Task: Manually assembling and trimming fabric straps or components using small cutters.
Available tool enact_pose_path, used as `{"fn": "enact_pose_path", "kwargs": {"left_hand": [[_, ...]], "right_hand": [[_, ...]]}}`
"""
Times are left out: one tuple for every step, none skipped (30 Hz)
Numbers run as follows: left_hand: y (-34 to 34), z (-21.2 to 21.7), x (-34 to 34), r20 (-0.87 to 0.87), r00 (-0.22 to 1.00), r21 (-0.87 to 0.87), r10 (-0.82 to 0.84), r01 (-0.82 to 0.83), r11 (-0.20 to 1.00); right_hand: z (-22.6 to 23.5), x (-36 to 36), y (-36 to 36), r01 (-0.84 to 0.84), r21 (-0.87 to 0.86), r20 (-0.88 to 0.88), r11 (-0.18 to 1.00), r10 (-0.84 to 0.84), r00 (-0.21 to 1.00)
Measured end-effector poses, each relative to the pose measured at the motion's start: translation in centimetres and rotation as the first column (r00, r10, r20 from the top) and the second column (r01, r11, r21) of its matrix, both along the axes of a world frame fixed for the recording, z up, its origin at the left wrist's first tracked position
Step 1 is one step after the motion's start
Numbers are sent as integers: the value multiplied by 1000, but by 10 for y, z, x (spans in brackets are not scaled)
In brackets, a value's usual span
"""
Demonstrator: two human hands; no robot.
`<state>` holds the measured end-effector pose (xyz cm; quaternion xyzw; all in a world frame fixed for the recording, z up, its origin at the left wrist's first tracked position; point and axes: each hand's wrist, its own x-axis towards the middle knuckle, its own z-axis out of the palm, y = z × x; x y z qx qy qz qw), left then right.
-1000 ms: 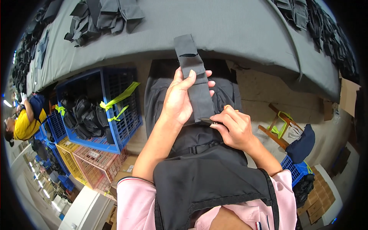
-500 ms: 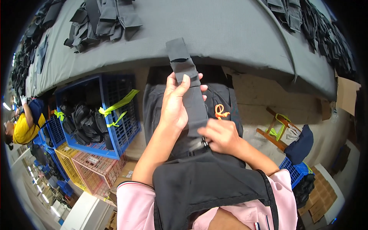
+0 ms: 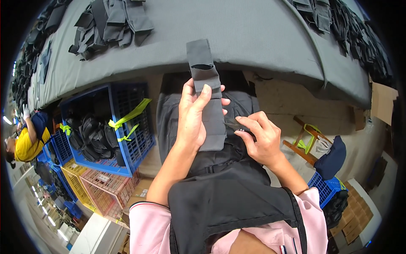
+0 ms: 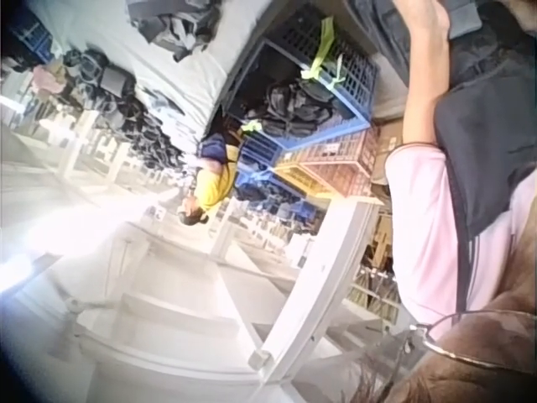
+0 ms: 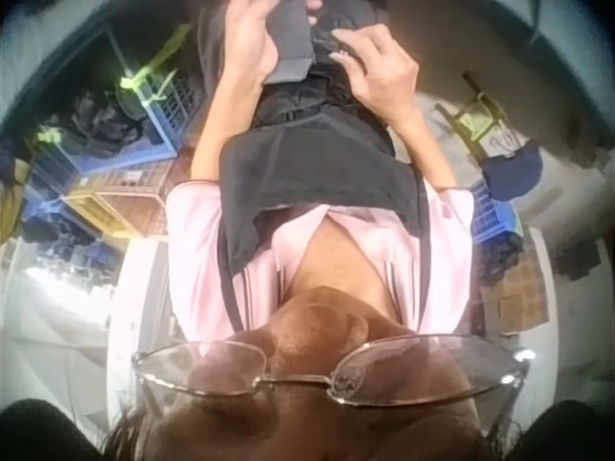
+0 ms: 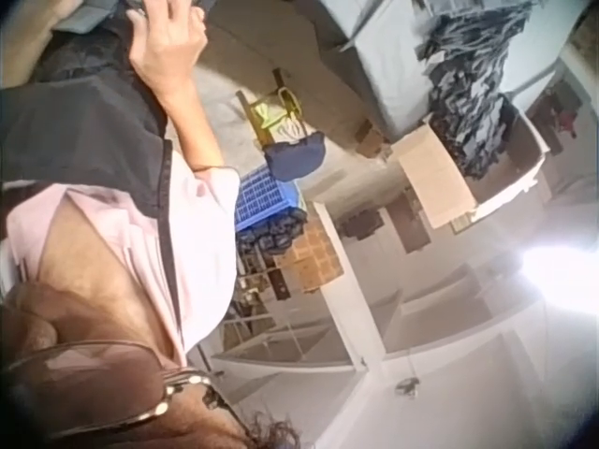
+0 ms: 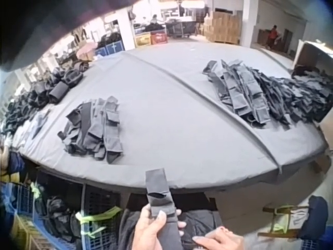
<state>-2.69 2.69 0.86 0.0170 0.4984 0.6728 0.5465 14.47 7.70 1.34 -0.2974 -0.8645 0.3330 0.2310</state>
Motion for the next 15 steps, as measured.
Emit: {"fn": "enact_pose_path", "kwargs": {"left_hand": [[1, 1, 1, -9, 1000, -6, -10, 10, 1000], [1, 2, 1, -17, 1000, -12, -20, 20, 1000], [1, 2, 1, -17, 1000, -14, -21, 20, 1000], [0, 1, 1, -14, 1000, -8, -19, 19, 1000], [0, 1, 1, -11, 1000, -3, -18, 18, 1000], [0, 0, 1, -11, 1000, -4, -19, 19, 1000], [0, 0, 1, -2, 1000, -8, -28, 28, 1000], [0, 0, 1, 7, 999, -12, -36, 37, 999], [0, 0, 1, 7, 999, -11, -37, 37, 999], [-1, -2, 1, 16, 999, -19, -40, 40, 999], [-1, -3, 0, 25, 999, -26, -42, 43, 999], [-1, -3, 0, 25, 999, -26, -42, 42, 999], [-2, -3, 0, 19, 999, -23, -39, 40, 999], [-3, -3, 0, 13, 999, -21, -36, 37, 999], [-3, -4, 0, 14, 999, -23, -36, 36, 999]], "right_hand": [[1, 0, 0, -10, 51, 19, 999, 9, 1000], [1, -1, 1, -9, 50, 19, 999, 9, 1000], [2, -2, 2, -30, 71, 23, 997, 29, 999], [2, -2, 2, -51, 92, 28, 994, 49, 998], [2, -2, 2, -51, 90, 28, 995, 49, 998], [1, -3, 1, -59, 105, 27, 993, 56, 998], [1, -3, 1, -67, 122, 27, 990, 64, 998], [-1, -2, 1, -67, 122, 27, 990, 64, 998], [-5, -2, 1, -43, 120, -17, 992, 45, 999], [-8, -1, 1, -20, 116, -61, 993, 27, 998], [-9, 0, 1, -20, 116, -61, 993, 28, 998], [-10, 2, 0, 10, 119, -107, 993, 3, 994], [-10, 3, -1, 40, 119, -151, 992, -22, 988], [-8, 3, -2, 40, 117, -150, 992, -22, 988], [-5, 2, -2, 17, 106, -105, 994, -5, 994]]}}
